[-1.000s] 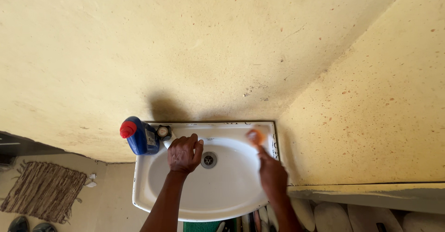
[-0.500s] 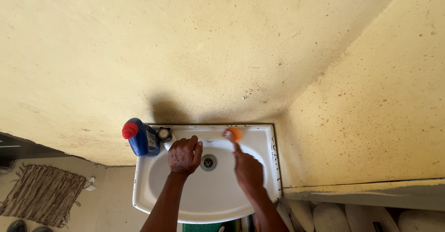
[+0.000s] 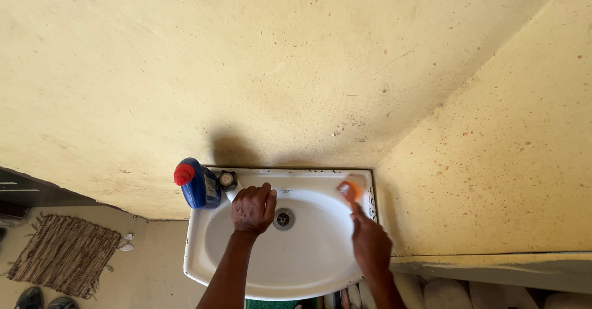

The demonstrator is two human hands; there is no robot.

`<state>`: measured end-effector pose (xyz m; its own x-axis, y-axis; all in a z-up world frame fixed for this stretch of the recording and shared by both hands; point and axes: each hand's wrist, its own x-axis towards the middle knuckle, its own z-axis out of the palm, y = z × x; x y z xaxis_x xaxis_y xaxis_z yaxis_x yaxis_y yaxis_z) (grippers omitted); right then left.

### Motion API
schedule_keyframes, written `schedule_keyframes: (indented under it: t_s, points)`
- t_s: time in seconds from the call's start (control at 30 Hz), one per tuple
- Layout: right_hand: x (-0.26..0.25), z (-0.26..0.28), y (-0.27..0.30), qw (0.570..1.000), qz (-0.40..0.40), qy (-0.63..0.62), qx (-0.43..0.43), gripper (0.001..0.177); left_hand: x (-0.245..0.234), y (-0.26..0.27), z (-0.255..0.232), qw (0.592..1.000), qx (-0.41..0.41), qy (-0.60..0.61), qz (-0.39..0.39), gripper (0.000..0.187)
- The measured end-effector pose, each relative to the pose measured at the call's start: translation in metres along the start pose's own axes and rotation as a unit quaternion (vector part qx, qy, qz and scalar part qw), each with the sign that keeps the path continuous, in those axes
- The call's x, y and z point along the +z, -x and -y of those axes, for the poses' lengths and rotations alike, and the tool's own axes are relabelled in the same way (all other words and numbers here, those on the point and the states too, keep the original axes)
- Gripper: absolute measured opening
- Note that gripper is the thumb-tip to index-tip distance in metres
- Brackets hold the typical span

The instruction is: The person scrubs a white wall-mounted sink with an orange brush, repeatedly applying liquid detergent from a blue bottle and rinsing the brush under running water. The person cleans the basin, faucet, and surrounding edges, then rinses the brush and places the detergent bottle back on the sink.

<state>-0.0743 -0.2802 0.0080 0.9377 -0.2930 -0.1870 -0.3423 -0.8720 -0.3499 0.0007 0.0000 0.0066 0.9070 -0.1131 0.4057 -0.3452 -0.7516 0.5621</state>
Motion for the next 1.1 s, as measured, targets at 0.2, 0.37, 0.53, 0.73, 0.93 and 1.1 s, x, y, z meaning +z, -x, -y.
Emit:
schedule_keyframes:
  t_s: [0.2, 0.37, 0.53, 0.73, 0.93, 1.1]
  points:
    - [0.025, 0.014, -0.013, 0.994, -0.058, 0.018, -0.096, 0.047, -0.001, 0.000, -0.006, 1.000, -0.014, -0.013, 0.003, 0.029]
    - [0.042, 0.069, -0.009, 0.987, 0.025, 0.070, -0.144, 0.050, -0.005, 0.001, -0.008, 1.000, 0.000, -0.001, -0.013, 0.029]
    - [0.013, 0.067, -0.003, 0.988, -0.019, 0.027, -0.149, 0.042, -0.005, -0.001, -0.008, 0.999, 0.014, -0.006, -0.032, 0.027]
    - [0.011, 0.070, -0.005, 0.992, 0.050, 0.052, -0.107, 0.046, 0.001, 0.000, -0.002, 1.000, -0.018, -0.001, 0.011, 0.032]
    - [0.027, 0.123, 0.002, 0.965, -0.004, 0.088, -0.245, 0.048, -0.002, -0.001, -0.005, 0.999, 0.015, 0.012, -0.029, 0.021]
    - [0.001, 0.105, -0.003, 0.982, 0.051, 0.064, -0.168, 0.041, -0.003, 0.000, 0.000, 0.999, 0.005, 0.029, -0.024, 0.030]
